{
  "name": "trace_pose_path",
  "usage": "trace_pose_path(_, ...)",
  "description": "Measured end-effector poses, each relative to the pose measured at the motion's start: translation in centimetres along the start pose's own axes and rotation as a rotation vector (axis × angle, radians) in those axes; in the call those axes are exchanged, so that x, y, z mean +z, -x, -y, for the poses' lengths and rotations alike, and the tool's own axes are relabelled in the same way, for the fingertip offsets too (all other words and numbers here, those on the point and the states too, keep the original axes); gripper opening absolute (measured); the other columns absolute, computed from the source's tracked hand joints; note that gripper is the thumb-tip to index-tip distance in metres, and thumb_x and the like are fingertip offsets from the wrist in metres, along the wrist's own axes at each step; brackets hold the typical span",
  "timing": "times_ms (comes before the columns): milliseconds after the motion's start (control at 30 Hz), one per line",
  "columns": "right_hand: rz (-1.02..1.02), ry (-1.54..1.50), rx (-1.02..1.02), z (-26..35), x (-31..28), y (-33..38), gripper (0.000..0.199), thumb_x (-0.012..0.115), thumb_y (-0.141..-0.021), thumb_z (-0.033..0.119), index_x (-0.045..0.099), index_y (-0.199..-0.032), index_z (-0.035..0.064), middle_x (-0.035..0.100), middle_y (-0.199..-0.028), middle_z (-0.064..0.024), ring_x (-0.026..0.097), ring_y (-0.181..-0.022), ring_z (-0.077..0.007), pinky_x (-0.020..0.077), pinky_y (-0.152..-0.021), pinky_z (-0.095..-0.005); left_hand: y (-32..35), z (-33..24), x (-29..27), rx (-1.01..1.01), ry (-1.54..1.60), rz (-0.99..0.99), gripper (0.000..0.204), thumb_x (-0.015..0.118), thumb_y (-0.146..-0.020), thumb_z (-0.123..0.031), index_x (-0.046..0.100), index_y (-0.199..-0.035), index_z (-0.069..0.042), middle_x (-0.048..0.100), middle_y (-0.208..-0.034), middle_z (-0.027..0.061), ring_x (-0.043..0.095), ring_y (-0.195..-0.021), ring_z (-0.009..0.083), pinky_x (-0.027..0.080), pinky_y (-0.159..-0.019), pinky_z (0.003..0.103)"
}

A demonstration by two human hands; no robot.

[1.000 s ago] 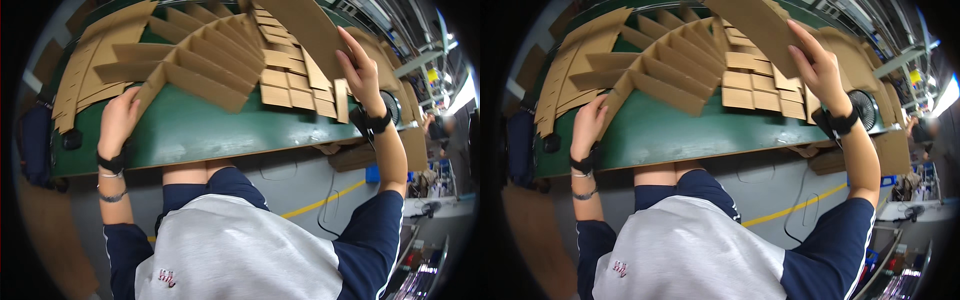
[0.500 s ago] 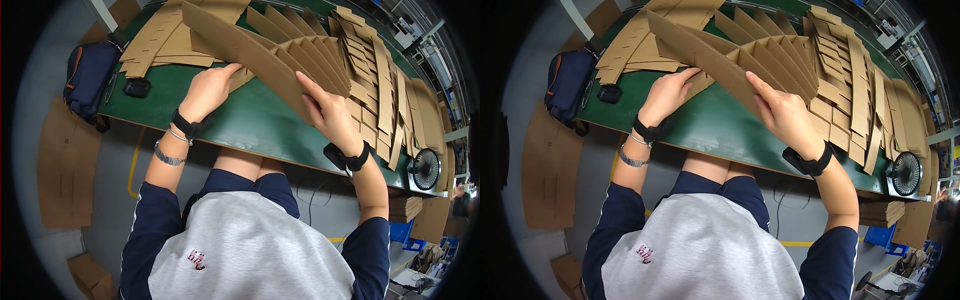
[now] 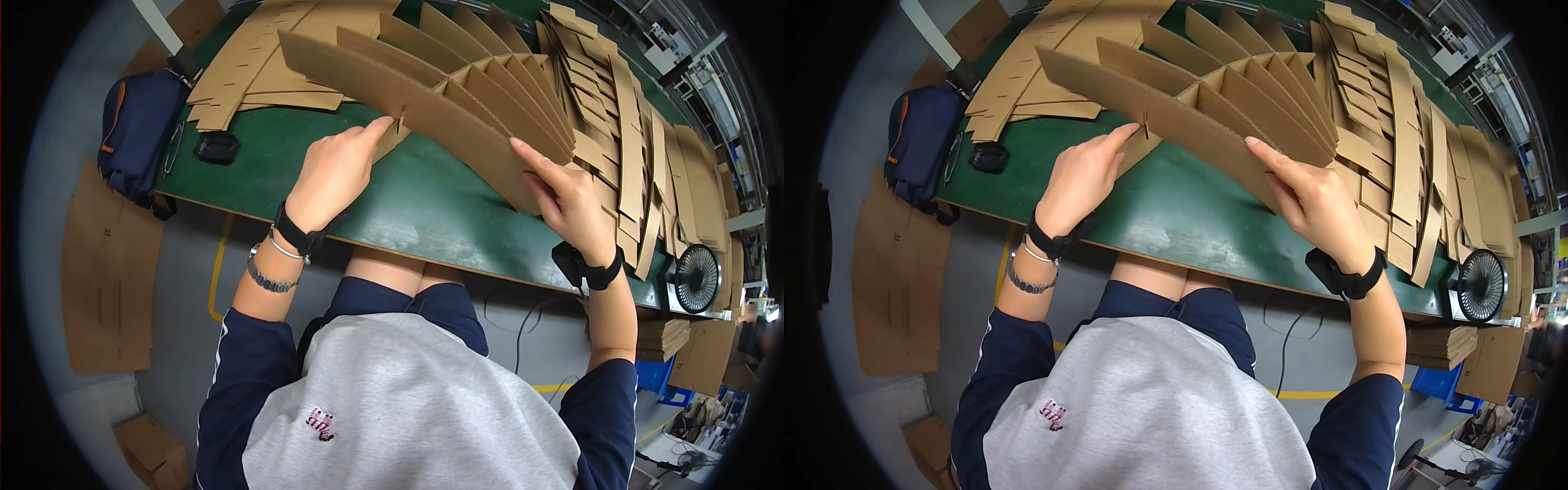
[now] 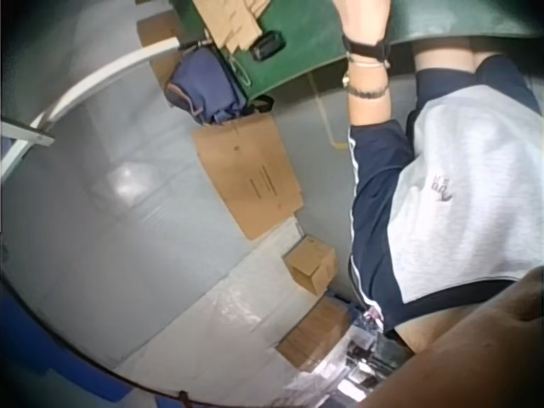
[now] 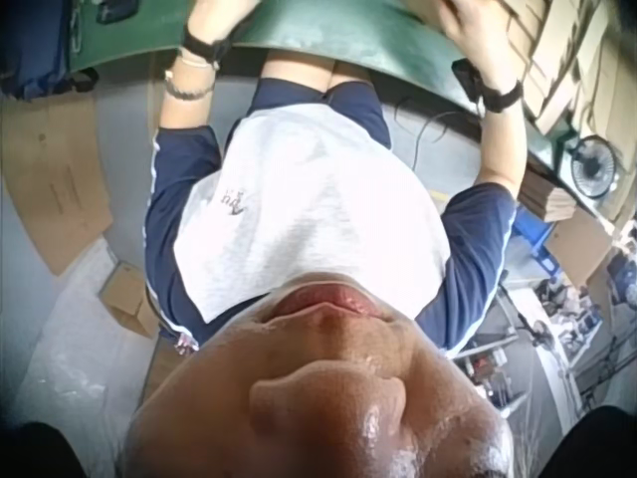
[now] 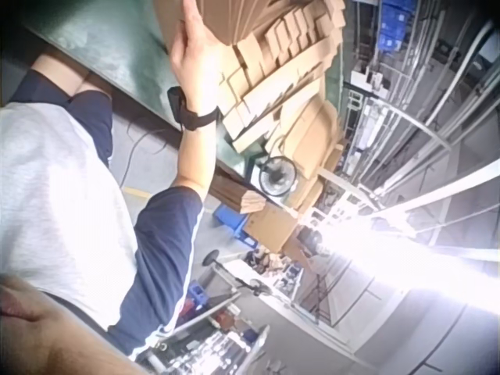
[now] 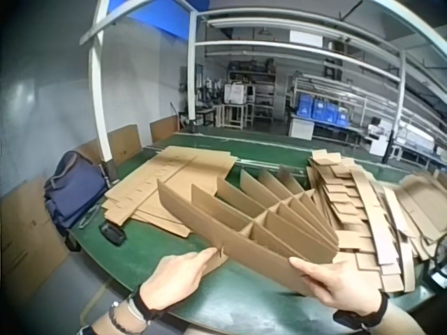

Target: The recorder is assembling cardboard dividers or partitions by interlocking slotted cardboard strips on a factory workbench.

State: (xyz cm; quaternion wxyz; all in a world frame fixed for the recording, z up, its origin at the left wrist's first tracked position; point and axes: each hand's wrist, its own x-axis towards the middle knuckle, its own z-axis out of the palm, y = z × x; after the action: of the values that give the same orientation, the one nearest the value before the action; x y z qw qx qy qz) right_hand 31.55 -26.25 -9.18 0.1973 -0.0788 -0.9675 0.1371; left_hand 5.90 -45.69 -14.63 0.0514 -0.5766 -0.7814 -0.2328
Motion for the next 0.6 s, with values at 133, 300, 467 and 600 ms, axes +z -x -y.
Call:
trace_pose_path(133, 0.041, -0.012, -0.065, 0.4, 1.3, -0.5, 0.055, 0.061, -0.086, 0.002, 0.054, -0.139, 0.0159, 0.07, -0.086, -0.0128, 0.066, -0.067, -0.0326, 0.0525, -0.061, -0.0405, 0.8, -0.4, 0.1, -0.004, -0.047, 0.003, 0.045, 0.061, -0.086, -0.002, 0.056, -0.13, -0.012, 0.069, -0.096, 0.0154, 0.066, -0.083, 0.0372, 0.055, -0.071, 0.044)
trace_pose_path(300, 0.11, -0.021, -0.028, 0.0, 1.9, -0.3, 0.056, 0.062, -0.085, 0.0, 0.054, -0.138, 0.0149, 0.069, -0.089, -0.0185, 0.066, -0.073, -0.0349, 0.0517, -0.064, -0.0407, 0.8, -0.8, 0.0, -0.035, -0.049, -0.02, 0.048, 0.061, -0.086, -0.002, 0.053, -0.133, -0.012, 0.068, -0.092, 0.0163, 0.066, -0.079, 0.0371, 0.053, -0.066, 0.044)
trace_pose_path(467, 0.165, 0.03, -0.015, -1.1, 1.9, -0.2, 0.053, 0.063, -0.085, 0.003, 0.056, -0.136, 0.0142, 0.069, -0.091, -0.018, 0.067, -0.074, -0.0349, 0.0532, -0.065, -0.041, 0.2, -1.2, 0.1, -0.078, -0.036, 0.026, 0.058, 0.061, -0.087, -0.003, 0.047, -0.141, -0.016, 0.066, -0.091, 0.0155, 0.064, -0.075, 0.0374, 0.052, -0.063, 0.045)
trace_pose_path(600, 0.217, 0.032, -0.04, -1.3, 0.5, 0.9, 0.048, 0.066, -0.086, 0.008, 0.058, -0.134, 0.0129, 0.071, -0.096, -0.0164, 0.067, -0.073, -0.0331, 0.0545, -0.066, -0.0381, 0.3, -1.2, 0.6, 0.059, -0.141, 0.006, 0.061, 0.057, -0.087, -0.001, 0.046, -0.144, -0.019, 0.065, -0.088, 0.0135, 0.064, -0.074, 0.0356, 0.052, -0.064, 0.045)
